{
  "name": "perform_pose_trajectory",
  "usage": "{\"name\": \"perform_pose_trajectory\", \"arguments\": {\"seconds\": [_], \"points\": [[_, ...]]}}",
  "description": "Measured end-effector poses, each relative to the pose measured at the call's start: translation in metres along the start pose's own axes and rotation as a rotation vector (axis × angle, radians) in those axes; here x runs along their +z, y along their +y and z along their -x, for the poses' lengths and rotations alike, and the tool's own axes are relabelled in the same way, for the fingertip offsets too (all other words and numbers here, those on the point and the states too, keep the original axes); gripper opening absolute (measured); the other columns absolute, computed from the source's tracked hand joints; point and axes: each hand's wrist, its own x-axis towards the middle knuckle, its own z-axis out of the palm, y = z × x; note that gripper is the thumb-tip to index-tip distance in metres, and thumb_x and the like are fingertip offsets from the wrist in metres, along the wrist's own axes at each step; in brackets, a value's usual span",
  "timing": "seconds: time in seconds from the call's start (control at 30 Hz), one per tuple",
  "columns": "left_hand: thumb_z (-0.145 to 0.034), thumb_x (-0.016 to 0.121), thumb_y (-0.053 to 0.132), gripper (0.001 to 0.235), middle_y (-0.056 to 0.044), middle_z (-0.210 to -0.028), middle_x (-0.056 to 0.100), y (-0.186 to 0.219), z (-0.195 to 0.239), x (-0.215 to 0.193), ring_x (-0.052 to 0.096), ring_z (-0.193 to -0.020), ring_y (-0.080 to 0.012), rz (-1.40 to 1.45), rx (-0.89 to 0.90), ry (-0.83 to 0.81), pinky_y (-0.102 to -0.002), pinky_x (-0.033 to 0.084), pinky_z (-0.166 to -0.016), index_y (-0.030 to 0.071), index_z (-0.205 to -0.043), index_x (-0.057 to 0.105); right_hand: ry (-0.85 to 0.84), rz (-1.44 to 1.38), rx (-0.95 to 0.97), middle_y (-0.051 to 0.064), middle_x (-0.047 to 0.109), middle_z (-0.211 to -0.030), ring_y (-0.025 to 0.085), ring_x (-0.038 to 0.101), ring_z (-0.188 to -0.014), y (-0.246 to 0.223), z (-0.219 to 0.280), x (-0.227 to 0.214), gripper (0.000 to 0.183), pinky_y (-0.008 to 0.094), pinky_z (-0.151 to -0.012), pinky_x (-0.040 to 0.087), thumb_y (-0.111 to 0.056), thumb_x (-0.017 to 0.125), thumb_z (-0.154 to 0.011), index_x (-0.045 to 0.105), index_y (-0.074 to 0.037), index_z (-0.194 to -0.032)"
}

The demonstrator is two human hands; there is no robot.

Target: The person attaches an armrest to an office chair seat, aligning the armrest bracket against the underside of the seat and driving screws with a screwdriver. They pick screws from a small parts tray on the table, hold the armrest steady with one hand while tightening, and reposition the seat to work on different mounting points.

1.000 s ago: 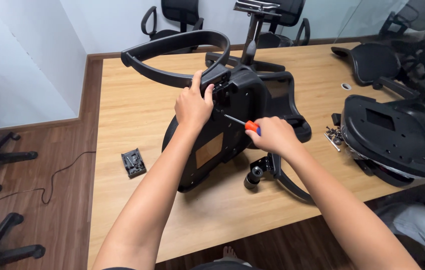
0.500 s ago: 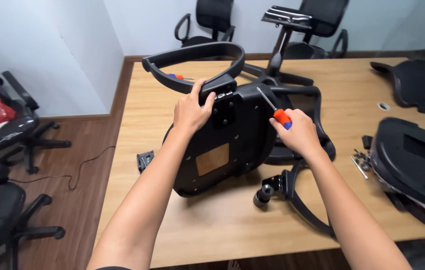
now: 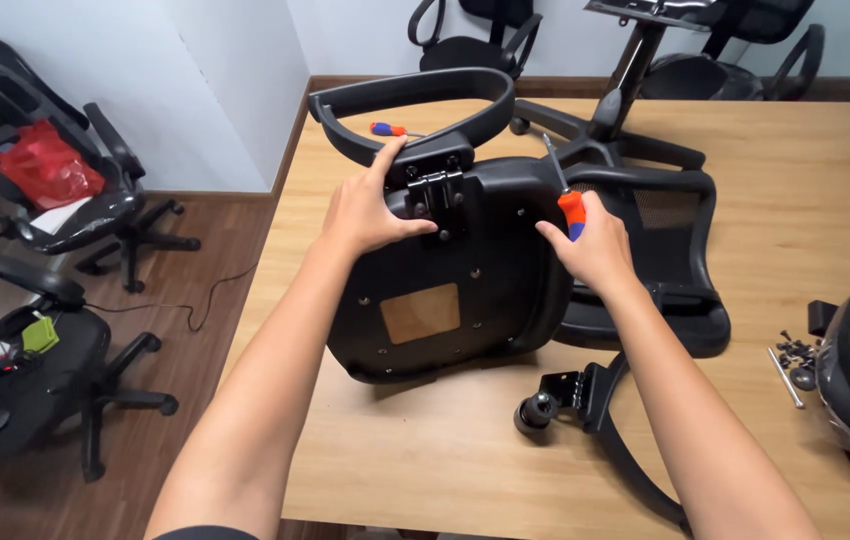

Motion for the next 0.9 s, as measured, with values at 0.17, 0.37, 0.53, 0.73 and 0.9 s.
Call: {"name": "perform_pose_trajectory", "arguments": {"seconds": [0.17, 0.37, 0.53, 0.73, 0.9], "points": [[-0.05, 0.101, 0.045, 0.122, -0.022, -0.116, 0.072, -0.029, -0.024, 0.011, 0.068, -0.112, -0.0416, 0.037, -0.035, -0.01, -0.047, 0.053, -0.097, 0.023, -0.154, 0.04, -0.014, -0.033, 0.001, 0.022, 0.074, -0.099, 0.042, 0.071, -0.094, 0.029, -0.028, 0.028, 0.054, 0.047, -0.081, 0.056, -0.043, 0.084, -0.081, 0.064, -0.003, -0.111], [-0.049, 0.1, 0.045, 0.12, -0.021, -0.123, 0.071, -0.074, -0.063, 0.025, 0.066, -0.117, -0.0403, 0.131, -0.094, -0.068, -0.046, 0.052, -0.1, 0.022, -0.152, 0.043, -0.003, -0.015, 0.035, 0.022, 0.074, -0.098, 0.043, 0.071, -0.095, 0.058, -0.046, 0.071, 0.051, 0.047, -0.081, 0.056, -0.044, 0.081, -0.081, 0.068, -0.004, -0.11], [-0.045, 0.102, 0.043, 0.121, -0.021, -0.127, 0.069, -0.128, -0.098, 0.057, 0.064, -0.122, -0.0386, 0.196, -0.177, -0.118, -0.045, 0.05, -0.103, 0.017, -0.149, 0.046, -0.062, 0.108, 0.178, 0.022, 0.074, -0.095, 0.044, 0.071, -0.094, 0.048, -0.069, 0.096, 0.05, 0.049, -0.081, 0.056, -0.047, 0.08, -0.082, 0.068, -0.004, -0.105], [-0.044, 0.101, 0.042, 0.12, -0.02, -0.135, 0.065, -0.193, -0.114, 0.116, 0.061, -0.129, -0.0345, 0.31, -0.349, -0.277, -0.043, 0.048, -0.108, 0.015, -0.148, 0.049, -0.183, 0.196, 0.269, 0.024, 0.074, -0.091, 0.046, 0.071, -0.089, 0.043, -0.088, 0.12, 0.047, 0.05, -0.079, 0.057, -0.045, 0.077, -0.082, 0.068, -0.006, -0.107], [-0.045, 0.1, 0.043, 0.121, -0.018, -0.139, 0.063, -0.222, -0.124, 0.143, 0.06, -0.131, -0.0316, 0.413, -0.388, -0.398, -0.041, 0.048, -0.109, 0.014, -0.15, 0.048, -0.171, 0.249, 0.243, 0.024, 0.074, -0.092, 0.046, 0.07, -0.089, 0.047, -0.097, 0.136, 0.046, 0.051, -0.078, 0.056, -0.043, 0.079, -0.082, 0.069, -0.007, -0.107]]}}
